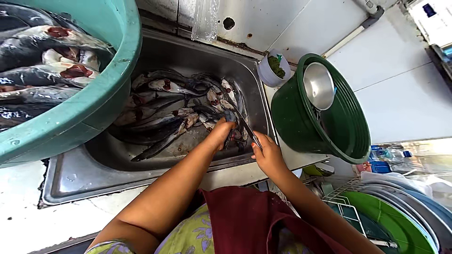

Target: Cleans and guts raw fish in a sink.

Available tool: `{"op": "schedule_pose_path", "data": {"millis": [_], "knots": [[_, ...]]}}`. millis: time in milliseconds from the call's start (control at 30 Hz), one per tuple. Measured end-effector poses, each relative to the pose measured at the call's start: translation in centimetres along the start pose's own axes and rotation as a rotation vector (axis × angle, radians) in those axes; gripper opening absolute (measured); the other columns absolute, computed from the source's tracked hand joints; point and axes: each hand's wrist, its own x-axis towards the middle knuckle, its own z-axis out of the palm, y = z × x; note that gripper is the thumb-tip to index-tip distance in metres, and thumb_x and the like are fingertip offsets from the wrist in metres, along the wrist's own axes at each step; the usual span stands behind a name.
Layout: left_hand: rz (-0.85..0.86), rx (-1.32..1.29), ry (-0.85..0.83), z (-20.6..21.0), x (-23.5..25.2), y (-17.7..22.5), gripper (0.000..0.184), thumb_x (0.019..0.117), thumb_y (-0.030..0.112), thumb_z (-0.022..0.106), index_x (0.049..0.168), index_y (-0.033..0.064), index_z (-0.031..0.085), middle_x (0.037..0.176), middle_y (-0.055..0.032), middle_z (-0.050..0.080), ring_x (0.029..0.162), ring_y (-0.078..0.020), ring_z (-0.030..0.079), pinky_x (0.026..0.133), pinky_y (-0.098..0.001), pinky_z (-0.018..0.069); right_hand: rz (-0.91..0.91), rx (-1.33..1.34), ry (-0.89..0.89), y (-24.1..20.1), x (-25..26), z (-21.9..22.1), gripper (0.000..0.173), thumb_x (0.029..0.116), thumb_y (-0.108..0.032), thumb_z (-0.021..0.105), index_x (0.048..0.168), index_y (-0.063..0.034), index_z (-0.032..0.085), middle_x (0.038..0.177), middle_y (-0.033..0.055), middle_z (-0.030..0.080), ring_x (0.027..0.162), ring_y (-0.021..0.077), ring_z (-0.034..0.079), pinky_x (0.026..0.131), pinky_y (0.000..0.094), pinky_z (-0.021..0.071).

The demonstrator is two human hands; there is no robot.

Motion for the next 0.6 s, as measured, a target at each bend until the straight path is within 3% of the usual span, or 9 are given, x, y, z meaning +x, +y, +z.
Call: {"op": "schedule_pose_path", "data": {"millis": [100,267,467,600], "knots": [[0.052,0.175,-0.056,-0.1,-0.7,-0.5,0.027,0.0986,0.01,0.053,0.126,0.008,0.053,0.078,-0.0041,0.052,0.052,-0.0092,0.042,0.047,-0.0239,0.0372,-0.042,-0.155,-0.057,0.1,-1.1,-1.2,0.055,0.1074,-0.014,0.04,0.162,-0.0172,0.033,0.115,0.0179,0.067,0.083,0.0273,0.07,0.075,0.0448,0.0601],[0.087,0.306,-0.085,0.4,-0.4,-0.4,0.026,0.0989,0.004,0.055,0.125,0.0044,0.053,0.081,-0.0066,0.053,0.055,-0.0113,0.043,0.049,-0.0267,0.0385,-0.079,-0.295,-0.075,-0.2,-1.7,-1.2,0.056,0.1063,-0.012,0.041,0.161,-0.0185,0.036,0.117,0.0188,0.069,0.092,0.0334,0.071,0.082,0.0507,0.0577],[0.25,0.539,-0.163,0.6,-0.5,-1.6,0.03,0.0896,-0.001,0.061,0.12,0.0004,0.06,0.098,-0.0157,0.067,0.08,-0.0235,0.064,0.07,-0.0439,0.0529,0.016,-0.252,-0.056,-3.5,2.9,-0.3,0.062,0.1045,-0.007,0.047,0.163,-0.0192,0.032,0.119,0.0224,0.068,0.099,0.04,0.07,0.084,0.0581,0.0569],[0.29,0.416,-0.095,0.2,0.6,-1.3,0.032,0.0872,-0.003,0.061,0.119,0.0003,0.061,0.095,-0.0113,0.064,0.076,-0.0167,0.058,0.066,-0.0374,0.0488,-0.047,-0.177,-0.009,-3.8,3.4,-0.1,0.06,0.1065,-0.008,0.046,0.164,-0.018,0.03,0.12,0.0215,0.068,0.102,0.0388,0.07,0.087,0.0566,0.0569]]}}
